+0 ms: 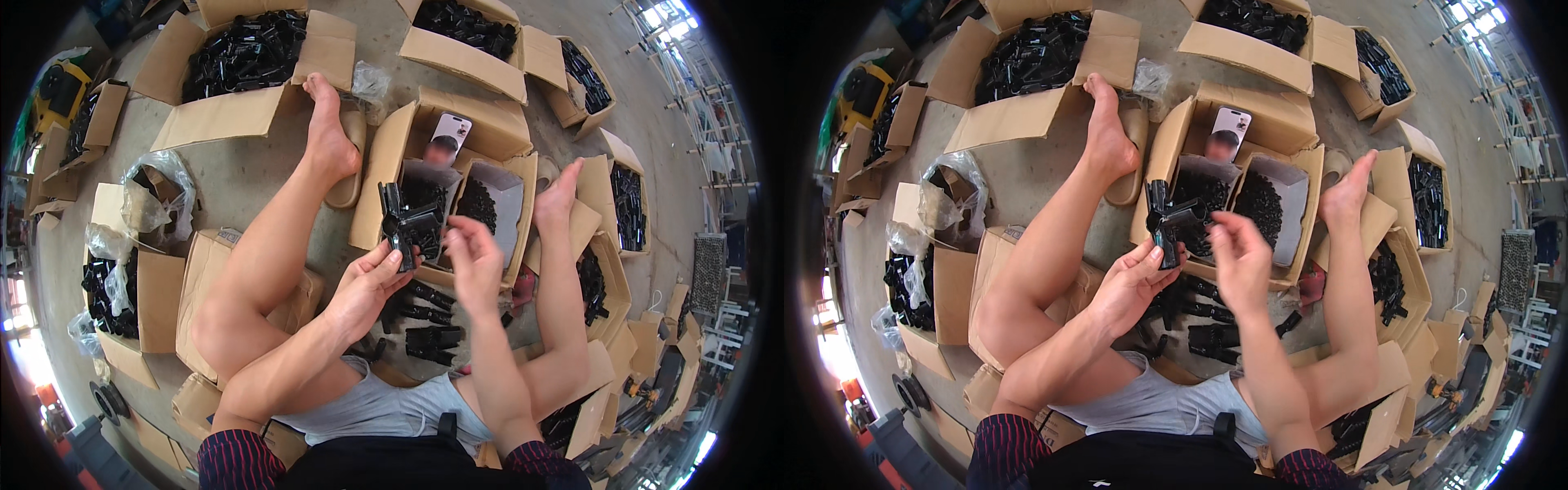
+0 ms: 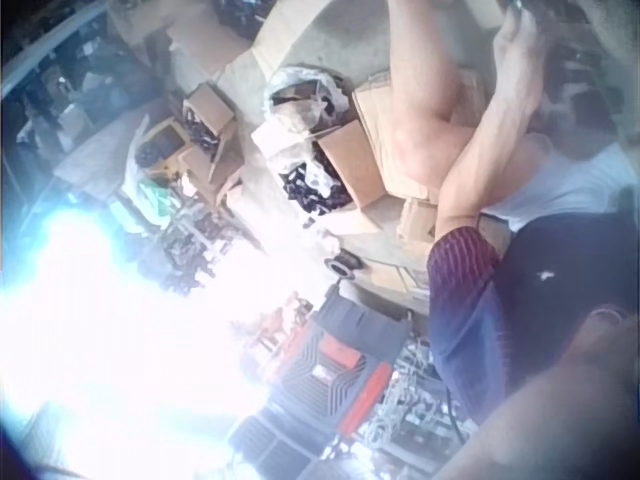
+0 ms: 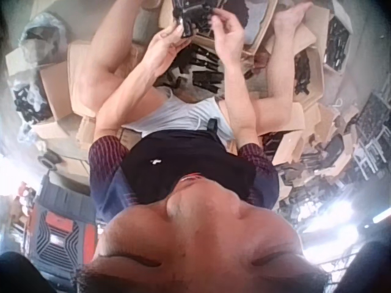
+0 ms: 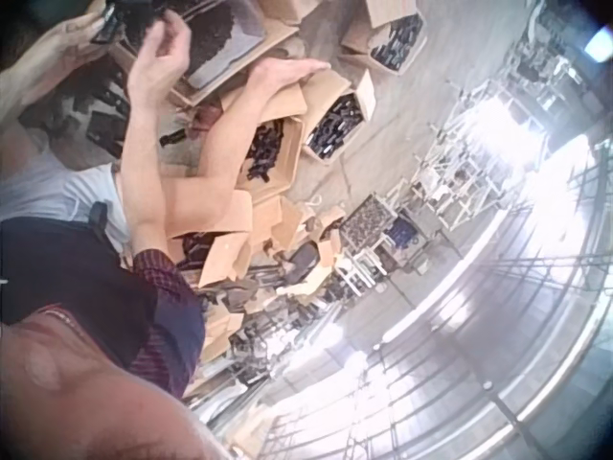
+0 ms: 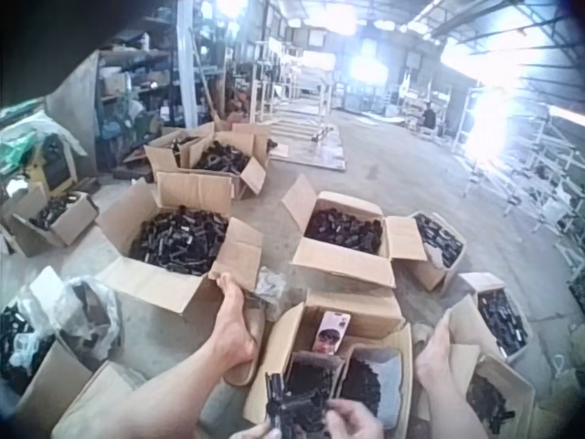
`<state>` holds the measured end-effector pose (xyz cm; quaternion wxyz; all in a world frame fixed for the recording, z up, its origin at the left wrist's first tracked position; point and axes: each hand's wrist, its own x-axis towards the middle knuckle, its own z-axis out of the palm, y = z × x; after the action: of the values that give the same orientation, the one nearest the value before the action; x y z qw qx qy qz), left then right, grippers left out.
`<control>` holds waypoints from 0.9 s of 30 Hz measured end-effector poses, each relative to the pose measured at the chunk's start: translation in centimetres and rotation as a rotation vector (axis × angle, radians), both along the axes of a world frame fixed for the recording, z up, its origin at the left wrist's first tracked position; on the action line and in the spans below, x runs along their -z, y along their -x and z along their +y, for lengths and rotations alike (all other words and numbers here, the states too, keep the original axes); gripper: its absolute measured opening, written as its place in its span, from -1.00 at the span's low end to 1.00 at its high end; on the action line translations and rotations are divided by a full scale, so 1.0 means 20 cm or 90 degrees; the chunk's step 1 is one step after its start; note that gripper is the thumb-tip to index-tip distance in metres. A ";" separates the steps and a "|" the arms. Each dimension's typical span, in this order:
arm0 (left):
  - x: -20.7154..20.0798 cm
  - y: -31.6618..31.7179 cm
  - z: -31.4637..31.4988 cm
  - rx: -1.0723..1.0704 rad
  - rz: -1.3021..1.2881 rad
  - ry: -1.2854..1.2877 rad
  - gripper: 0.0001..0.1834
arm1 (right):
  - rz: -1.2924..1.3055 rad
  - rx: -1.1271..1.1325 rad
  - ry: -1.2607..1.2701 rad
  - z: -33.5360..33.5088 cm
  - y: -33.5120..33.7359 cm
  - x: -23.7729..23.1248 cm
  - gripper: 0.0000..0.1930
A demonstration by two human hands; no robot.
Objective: The person assembles small black metal components by hand while sitting on the floor surrounded by boxes, picking small pins from a container and inserting them into the joints of larger metal pieces.
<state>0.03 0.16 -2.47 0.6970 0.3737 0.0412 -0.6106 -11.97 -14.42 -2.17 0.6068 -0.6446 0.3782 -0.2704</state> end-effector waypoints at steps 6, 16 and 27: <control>0.01 0.02 0.02 -0.012 -0.073 0.017 -0.69 | -0.023 0.008 -0.031 0.20 -0.07 -0.03 -0.84; 0.05 0.04 0.04 -0.033 -0.142 0.026 -0.70 | 0.022 0.096 0.089 0.30 -0.12 -0.02 -0.82; 0.01 0.05 0.03 -0.051 -0.115 0.042 -0.61 | -0.084 0.078 -0.216 0.25 -0.07 -0.07 -0.80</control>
<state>-0.89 0.80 -2.66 0.7337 0.4023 -0.0267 -0.5470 -10.53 -9.39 -0.83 0.7126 -0.4897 0.4167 -0.2808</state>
